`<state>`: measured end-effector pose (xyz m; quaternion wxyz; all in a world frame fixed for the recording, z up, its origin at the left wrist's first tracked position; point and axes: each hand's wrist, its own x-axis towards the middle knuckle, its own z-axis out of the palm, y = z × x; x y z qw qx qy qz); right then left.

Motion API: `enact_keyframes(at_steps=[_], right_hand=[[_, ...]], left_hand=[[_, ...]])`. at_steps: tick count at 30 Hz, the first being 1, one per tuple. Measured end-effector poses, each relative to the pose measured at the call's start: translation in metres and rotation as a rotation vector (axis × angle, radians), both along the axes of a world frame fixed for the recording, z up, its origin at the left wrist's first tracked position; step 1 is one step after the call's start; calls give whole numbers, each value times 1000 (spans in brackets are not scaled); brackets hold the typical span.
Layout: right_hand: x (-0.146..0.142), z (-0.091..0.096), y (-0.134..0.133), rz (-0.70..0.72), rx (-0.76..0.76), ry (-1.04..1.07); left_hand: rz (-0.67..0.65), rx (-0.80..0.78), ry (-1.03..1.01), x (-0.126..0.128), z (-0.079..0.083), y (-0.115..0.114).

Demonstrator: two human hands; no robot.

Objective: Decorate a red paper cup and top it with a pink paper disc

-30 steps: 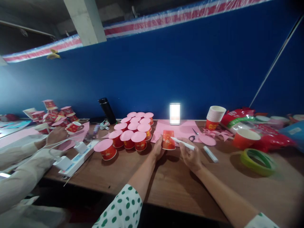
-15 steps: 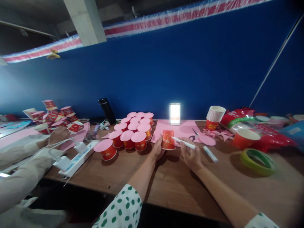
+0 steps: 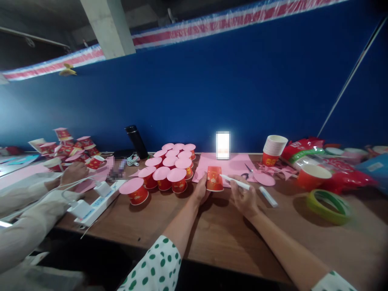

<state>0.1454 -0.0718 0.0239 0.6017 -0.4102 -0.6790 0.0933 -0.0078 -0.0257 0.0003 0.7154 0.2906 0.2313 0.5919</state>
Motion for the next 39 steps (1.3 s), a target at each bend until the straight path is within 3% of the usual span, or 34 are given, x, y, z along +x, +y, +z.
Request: enact_keyframes(at_steps=[13, 39], right_hand=[[-4, 2, -3, 60, -52, 93], [-3, 4, -3, 10, -1, -8]], left_hand=[[-22, 18, -2, 1, 1, 0], [-14, 7, 13, 1, 3, -1]])
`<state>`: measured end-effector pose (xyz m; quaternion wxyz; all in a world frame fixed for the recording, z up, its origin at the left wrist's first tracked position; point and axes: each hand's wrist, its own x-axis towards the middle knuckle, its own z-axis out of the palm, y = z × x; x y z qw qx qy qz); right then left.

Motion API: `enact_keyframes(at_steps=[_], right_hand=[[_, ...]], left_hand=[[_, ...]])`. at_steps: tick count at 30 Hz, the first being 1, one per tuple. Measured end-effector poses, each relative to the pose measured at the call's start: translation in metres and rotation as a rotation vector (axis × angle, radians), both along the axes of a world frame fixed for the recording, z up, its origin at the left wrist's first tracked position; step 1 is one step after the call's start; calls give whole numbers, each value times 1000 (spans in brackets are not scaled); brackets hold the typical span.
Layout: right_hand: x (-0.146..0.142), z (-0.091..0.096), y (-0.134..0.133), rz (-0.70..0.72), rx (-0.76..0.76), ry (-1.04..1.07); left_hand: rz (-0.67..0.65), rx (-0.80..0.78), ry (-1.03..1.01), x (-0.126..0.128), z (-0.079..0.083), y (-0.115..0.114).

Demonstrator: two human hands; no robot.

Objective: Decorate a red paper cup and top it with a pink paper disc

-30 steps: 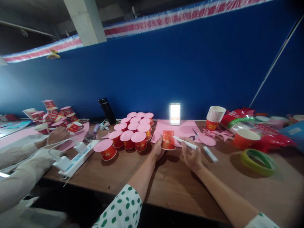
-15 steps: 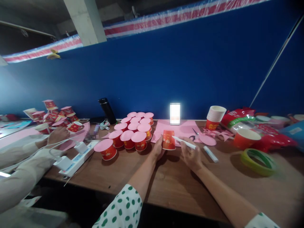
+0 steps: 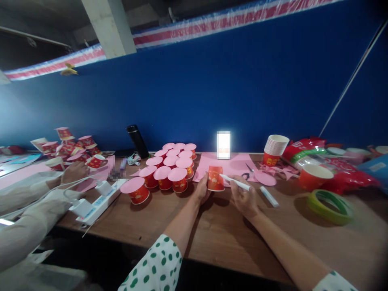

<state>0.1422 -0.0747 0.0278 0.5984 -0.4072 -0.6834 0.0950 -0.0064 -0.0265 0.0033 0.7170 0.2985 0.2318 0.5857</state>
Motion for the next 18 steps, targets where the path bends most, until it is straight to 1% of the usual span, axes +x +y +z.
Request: enact_keyframes(at_steps=[8, 18], right_hand=[[0, 4, -3, -45, 26, -52], [0, 2, -3, -19, 15, -54]], left_hand=[[-3, -10, 1, -1, -2, 2], [-17, 0, 6, -1, -2, 1]])
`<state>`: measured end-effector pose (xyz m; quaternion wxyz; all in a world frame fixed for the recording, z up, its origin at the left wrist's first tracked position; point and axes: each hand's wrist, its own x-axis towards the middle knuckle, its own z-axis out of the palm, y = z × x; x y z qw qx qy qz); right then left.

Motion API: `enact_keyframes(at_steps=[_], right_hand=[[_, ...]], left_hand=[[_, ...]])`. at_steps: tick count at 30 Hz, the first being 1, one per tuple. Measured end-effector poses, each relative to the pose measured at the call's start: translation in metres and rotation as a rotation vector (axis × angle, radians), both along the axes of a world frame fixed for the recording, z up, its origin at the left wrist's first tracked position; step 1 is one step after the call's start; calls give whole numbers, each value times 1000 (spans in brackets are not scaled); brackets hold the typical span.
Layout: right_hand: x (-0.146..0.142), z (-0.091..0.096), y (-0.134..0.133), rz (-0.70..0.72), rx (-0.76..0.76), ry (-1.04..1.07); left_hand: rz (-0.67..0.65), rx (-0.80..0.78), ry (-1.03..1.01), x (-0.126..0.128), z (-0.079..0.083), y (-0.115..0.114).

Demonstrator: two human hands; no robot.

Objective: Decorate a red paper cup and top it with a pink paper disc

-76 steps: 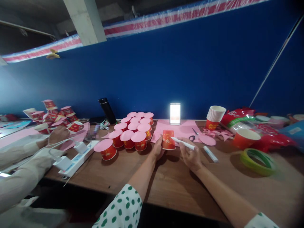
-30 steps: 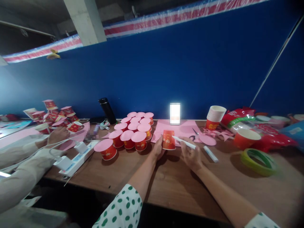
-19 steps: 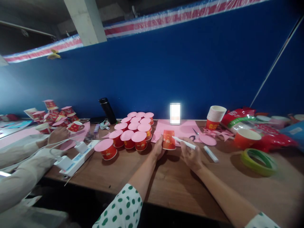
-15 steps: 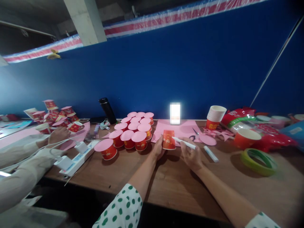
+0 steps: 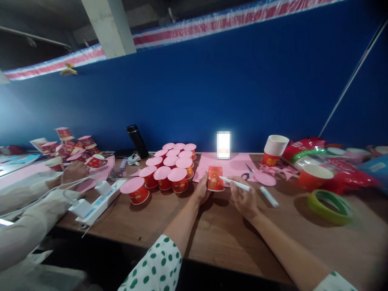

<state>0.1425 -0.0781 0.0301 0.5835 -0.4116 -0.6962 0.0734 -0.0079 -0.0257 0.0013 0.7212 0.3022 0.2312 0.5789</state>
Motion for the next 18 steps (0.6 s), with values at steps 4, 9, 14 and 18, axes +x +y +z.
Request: enact_keyframes(at_steps=[4, 9, 14, 18], right_hand=[[0, 0, -1, 14, -4, -7], [-1, 1, -2, 6, -10, -39], [-1, 3, -2, 8, -10, -52], [0, 4, -1, 4, -3, -43]], left_hand=[[2, 0, 1, 0, 0, 1], [-11, -4, 6, 0, 0, 1], [-2, 0, -8, 1, 0, 1], [8, 8, -14, 1, 1, 0]])
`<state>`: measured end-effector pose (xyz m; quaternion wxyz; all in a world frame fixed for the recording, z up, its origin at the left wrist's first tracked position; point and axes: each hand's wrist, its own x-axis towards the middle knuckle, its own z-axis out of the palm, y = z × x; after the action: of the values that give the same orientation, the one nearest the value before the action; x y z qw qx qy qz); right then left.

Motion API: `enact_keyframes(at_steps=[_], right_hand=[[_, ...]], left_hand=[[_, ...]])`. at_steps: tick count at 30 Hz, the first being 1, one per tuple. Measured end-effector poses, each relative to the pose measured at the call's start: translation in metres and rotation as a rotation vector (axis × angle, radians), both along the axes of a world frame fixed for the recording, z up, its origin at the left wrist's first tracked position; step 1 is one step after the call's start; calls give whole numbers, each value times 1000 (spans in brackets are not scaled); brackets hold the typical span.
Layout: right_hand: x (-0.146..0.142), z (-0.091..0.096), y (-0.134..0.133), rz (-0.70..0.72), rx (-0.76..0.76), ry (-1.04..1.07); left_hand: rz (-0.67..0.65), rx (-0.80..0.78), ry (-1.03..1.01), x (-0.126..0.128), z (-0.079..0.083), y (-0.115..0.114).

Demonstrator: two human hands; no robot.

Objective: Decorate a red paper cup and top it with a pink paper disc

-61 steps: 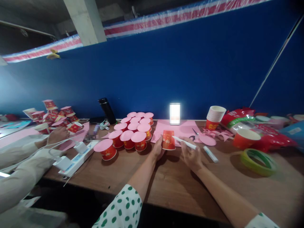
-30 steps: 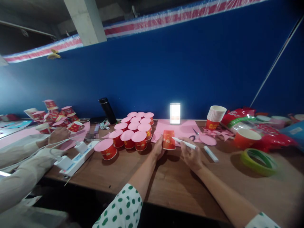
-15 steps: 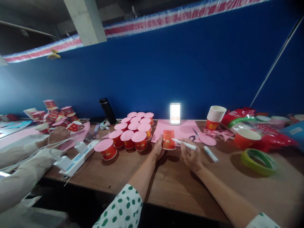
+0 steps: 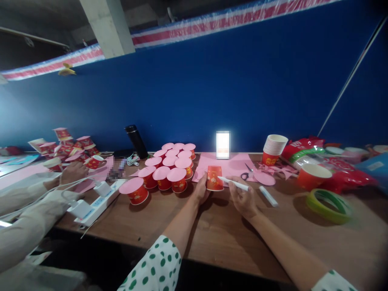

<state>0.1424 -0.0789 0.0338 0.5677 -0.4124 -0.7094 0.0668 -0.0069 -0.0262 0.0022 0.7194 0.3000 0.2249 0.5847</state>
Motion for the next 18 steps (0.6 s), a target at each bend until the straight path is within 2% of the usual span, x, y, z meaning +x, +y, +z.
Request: enact_keyframes(at_steps=[8, 18], right_hand=[[2, -4, 3, -10, 20, 36], [2, -7, 4, -4, -29, 75]], left_hand=[[13, -9, 9, -1, 0, -1], [24, -21, 8, 0, 0, -1]])
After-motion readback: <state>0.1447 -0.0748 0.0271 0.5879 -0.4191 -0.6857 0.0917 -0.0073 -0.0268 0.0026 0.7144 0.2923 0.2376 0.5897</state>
